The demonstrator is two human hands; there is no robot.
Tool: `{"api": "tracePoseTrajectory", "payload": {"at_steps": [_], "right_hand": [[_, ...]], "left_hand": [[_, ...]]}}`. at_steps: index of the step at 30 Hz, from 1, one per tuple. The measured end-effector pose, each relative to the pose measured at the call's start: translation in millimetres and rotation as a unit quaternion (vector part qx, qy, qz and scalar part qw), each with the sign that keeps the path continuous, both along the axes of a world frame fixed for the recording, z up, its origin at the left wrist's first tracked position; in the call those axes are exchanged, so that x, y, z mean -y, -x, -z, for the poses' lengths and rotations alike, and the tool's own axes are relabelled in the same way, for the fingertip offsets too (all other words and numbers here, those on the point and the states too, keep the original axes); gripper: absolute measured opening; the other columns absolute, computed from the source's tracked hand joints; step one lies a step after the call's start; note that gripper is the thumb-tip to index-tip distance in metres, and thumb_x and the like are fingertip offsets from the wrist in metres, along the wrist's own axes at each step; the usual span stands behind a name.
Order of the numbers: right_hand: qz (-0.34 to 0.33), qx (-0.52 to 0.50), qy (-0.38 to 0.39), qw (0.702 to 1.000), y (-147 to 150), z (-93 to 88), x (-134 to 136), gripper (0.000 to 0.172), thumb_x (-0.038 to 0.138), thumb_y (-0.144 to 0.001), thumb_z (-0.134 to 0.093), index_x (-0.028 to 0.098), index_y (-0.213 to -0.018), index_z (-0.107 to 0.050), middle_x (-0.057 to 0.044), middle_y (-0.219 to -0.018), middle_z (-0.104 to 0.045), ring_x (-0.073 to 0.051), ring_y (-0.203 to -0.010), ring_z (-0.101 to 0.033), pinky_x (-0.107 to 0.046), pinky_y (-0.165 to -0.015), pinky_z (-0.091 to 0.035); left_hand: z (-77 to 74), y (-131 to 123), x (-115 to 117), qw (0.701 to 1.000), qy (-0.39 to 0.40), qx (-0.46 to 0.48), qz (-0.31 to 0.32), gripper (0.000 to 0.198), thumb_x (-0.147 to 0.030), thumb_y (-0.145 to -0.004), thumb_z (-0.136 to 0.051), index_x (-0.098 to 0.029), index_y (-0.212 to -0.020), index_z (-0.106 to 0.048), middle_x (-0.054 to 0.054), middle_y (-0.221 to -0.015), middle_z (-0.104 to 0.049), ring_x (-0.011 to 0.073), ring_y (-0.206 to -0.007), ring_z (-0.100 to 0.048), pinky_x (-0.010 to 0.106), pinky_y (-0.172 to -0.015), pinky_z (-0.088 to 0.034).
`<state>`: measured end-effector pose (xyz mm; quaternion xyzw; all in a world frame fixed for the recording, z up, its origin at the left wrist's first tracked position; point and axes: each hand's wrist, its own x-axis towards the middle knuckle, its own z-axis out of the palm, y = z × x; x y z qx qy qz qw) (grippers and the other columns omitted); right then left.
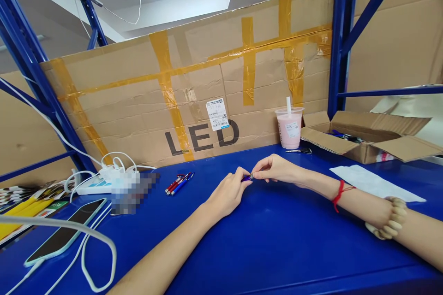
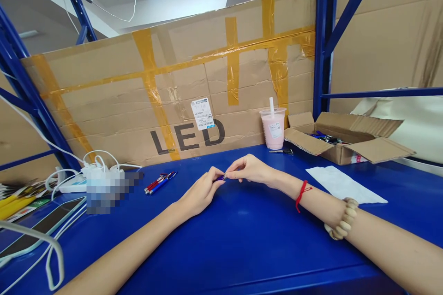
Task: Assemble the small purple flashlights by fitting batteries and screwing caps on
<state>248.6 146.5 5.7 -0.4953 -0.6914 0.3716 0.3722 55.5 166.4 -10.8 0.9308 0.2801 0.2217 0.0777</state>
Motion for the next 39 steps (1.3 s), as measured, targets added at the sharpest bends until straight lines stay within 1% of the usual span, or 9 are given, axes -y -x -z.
{"api": "tracePoseTrajectory", "payload": {"at_steps": [4, 9, 14, 19, 21, 24, 31, 36, 39], "right_hand": [[-0.015, -0.015, -0.003, 1.000, 0, -1.6, 1, 0.028, 0.041, -0.064, -0.069, 0.015, -0.074, -0.071, 0.002, -0.056, -0.054, -0.007, -0.050, -0.043, -0.021, -0.042, -0.026], [-0.011, -0.013, -0.008, 1.000, -2, 0.5, -3, 0.028, 0.042, -0.062, -0.070, 0.016, -0.073, -0.072, 0.001, -0.056, -0.056, -0.008, -0.050, -0.043, -0.021, -0.043, -0.029], [-0.005, 0.003, -0.019, 1.000, -4, 1.3, -6, 0.027, 0.041, -0.062, -0.071, 0.016, -0.072, -0.072, 0.002, -0.055, -0.057, -0.007, -0.048, -0.044, -0.020, -0.041, -0.028], [0.011, 0.014, -0.013, 1.000, -2, -0.4, -4, 0.025, 0.040, -0.058, -0.072, 0.016, -0.066, -0.071, 0.002, -0.051, -0.055, -0.007, -0.046, -0.044, -0.020, -0.039, -0.028], [0.011, 0.015, -0.013, 1.000, -2, 0.2, -4, 0.026, 0.040, -0.058, -0.072, 0.015, -0.065, -0.071, 0.001, -0.051, -0.056, -0.007, -0.046, -0.044, -0.020, -0.039, -0.028], [0.009, 0.019, -0.016, 1.000, -3, 1.1, -5, 0.026, 0.041, -0.058, -0.072, 0.016, -0.065, -0.071, 0.001, -0.050, -0.056, -0.008, -0.045, -0.045, -0.020, -0.039, -0.029], [-0.014, 0.040, -0.082, 0.996, -5, 3.8, -7, 0.024, 0.040, -0.058, -0.074, 0.017, -0.064, -0.070, 0.001, -0.054, -0.061, -0.007, -0.042, -0.047, -0.020, -0.041, -0.035], [-0.026, 0.094, -0.123, 0.988, -2, 4.2, -2, 0.023, 0.039, -0.064, -0.072, 0.017, -0.063, -0.070, 0.001, -0.050, -0.060, -0.009, -0.039, -0.050, -0.020, -0.041, -0.035], [-0.030, 0.150, -0.170, 0.974, 0, 1.5, 3, 0.020, 0.037, -0.070, -0.067, 0.018, -0.065, -0.069, 0.001, -0.057, -0.062, -0.010, -0.042, -0.053, -0.021, -0.047, -0.038]], "left_hand": [[0.1, 0, 0, 1.000, 0.012, 0.007, 0.011, 0.005, -0.022, -0.095, -0.033, -0.021, -0.098, -0.037, 0.007, -0.102, -0.064, 0.0209, -0.088, -0.063, 0.029, -0.071, -0.047], [-1.5, 0, 3, 1.000, 0.009, -0.004, -0.017, 0.007, -0.023, -0.094, -0.036, -0.023, -0.100, -0.039, 0.005, -0.106, -0.065, 0.0237, -0.089, -0.065, 0.031, -0.067, -0.048], [1.5, 0, 2, 1.000, -0.006, 0.025, 0.001, 0.012, -0.022, -0.093, -0.038, -0.022, -0.105, -0.043, 0.005, -0.102, -0.067, 0.0235, -0.089, -0.066, 0.032, -0.071, -0.049], [5.1, 0, -3, 0.998, -0.005, 0.059, 0.016, 0.008, -0.022, -0.093, -0.041, -0.021, -0.098, -0.047, 0.005, -0.111, -0.064, 0.0212, -0.097, -0.063, 0.030, -0.079, -0.048], [4.9, 0, -4, 0.998, 0.006, 0.065, 0.025, 0.010, -0.023, -0.094, -0.040, -0.021, -0.100, -0.048, 0.004, -0.108, -0.064, 0.0183, -0.097, -0.062, 0.028, -0.080, -0.047], [3.8, 0, -5, 0.998, 0.009, 0.062, 0.029, 0.015, -0.024, -0.094, -0.039, -0.021, -0.102, -0.051, 0.003, -0.100, -0.065, 0.0178, -0.092, -0.061, 0.028, -0.079, -0.047], [3.7, 0, -4, 0.997, -0.013, 0.059, 0.046, 0.021, -0.021, -0.093, -0.038, -0.018, -0.101, -0.057, 0.006, -0.102, -0.065, 0.0186, -0.093, -0.060, 0.031, -0.086, -0.045], [4.9, 2, -4, 0.997, -0.017, 0.052, 0.057, 0.022, -0.023, -0.092, -0.039, -0.020, -0.100, -0.059, 0.004, -0.098, -0.067, 0.0181, -0.089, -0.062, 0.029, -0.084, -0.047], [5.2, 2, -4, 0.997, -0.022, 0.050, 0.061, 0.023, -0.023, -0.092, -0.038, -0.019, -0.099, -0.059, 0.004, -0.095, -0.067, 0.0177, -0.086, -0.063, 0.027, -0.080, -0.048]]}}
